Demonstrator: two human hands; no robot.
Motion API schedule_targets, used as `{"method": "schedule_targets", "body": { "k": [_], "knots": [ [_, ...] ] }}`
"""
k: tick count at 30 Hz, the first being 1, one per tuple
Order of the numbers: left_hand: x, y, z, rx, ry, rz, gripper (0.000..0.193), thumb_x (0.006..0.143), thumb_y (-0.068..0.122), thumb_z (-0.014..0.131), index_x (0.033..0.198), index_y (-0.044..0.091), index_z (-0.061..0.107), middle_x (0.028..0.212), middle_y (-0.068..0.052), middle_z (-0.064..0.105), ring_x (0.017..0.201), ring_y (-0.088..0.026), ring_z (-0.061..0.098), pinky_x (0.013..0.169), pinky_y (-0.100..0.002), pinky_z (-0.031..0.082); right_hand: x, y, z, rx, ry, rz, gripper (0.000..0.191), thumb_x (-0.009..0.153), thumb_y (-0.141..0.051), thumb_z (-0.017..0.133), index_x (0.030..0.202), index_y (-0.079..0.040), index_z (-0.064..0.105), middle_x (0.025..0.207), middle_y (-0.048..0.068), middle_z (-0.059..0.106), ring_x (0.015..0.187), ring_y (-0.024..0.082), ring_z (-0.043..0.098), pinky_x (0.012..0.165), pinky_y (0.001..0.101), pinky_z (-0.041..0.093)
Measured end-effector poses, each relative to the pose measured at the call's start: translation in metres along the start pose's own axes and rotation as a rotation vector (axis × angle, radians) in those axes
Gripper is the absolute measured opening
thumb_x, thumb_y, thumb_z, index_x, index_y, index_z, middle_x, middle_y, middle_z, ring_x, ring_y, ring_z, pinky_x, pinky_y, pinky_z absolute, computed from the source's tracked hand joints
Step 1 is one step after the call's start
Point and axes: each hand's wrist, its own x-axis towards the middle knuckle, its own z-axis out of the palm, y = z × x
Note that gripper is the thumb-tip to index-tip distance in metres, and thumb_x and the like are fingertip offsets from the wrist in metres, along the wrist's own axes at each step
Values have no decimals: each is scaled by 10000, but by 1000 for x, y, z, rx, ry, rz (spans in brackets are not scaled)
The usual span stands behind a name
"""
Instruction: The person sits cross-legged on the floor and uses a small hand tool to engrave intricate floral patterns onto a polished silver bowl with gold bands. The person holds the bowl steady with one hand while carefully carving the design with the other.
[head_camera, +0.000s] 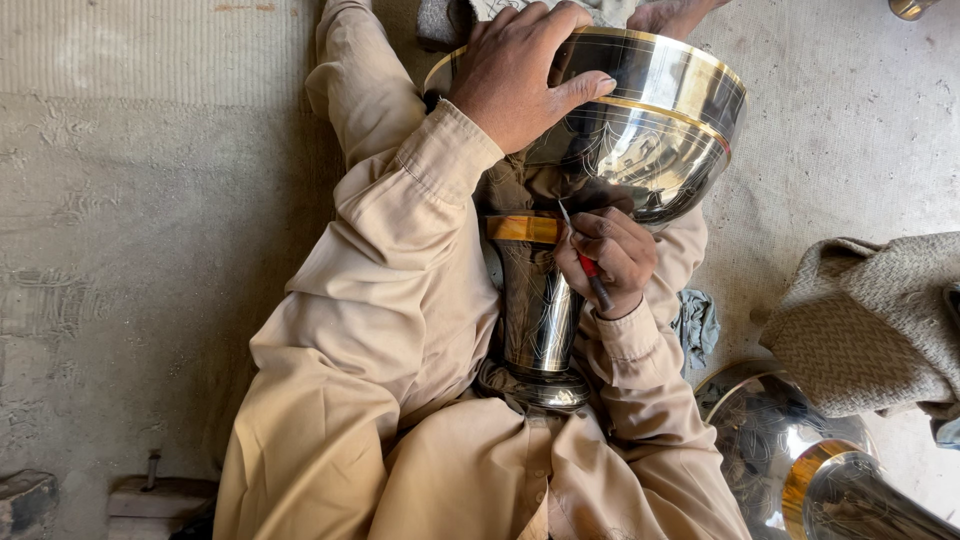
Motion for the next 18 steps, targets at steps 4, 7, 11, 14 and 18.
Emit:
{"method": "schedule_targets", "body": {
  "k": [4,7,11,14,18],
  "knots": [
    [0,1,0,4,5,-8,529,977,547,793,1245,132,604,1104,-62,692,1039,-307,634,925,-485,482,-7,2,0,-32,-30,-21,250,759,101,763,765,-11,540,831,182,718,636,235,655,540,332,509],
    [1,2,-1,8,-9,-11,527,978,555,791,1240,136,607,1072,-63,683,1025,-305,632,914,-490,476,-18,9,1,17,-3,11,264,798,90,763,774,-24,526,819,188,727,625,212,640,538,312,507],
    [1,3,-2,4,-14,-20,511,977,550,781,1232,142,611,1030,-59,671,1006,-292,637,902,-495,465,-27,19,7,279,197,105,242,910,92,732,837,-23,532,866,186,743,734,221,721,670,346,615],
    [-1,1,0,8,21,-7,512,979,546,781,1229,137,601,1049,-55,670,1017,-302,629,900,-489,466,-28,13,-1,318,282,234,178,988,82,722,921,9,574,1011,221,741,943,297,775,845,396,680],
    [-3,-1,5,15,22,-6,529,972,556,795,1231,139,598,1079,-47,681,1015,-295,625,891,-498,460,-16,-9,-29,64,141,411,133,973,63,768,1010,46,642,1086,218,756,1013,304,770,879,356,632]
  ]
}}
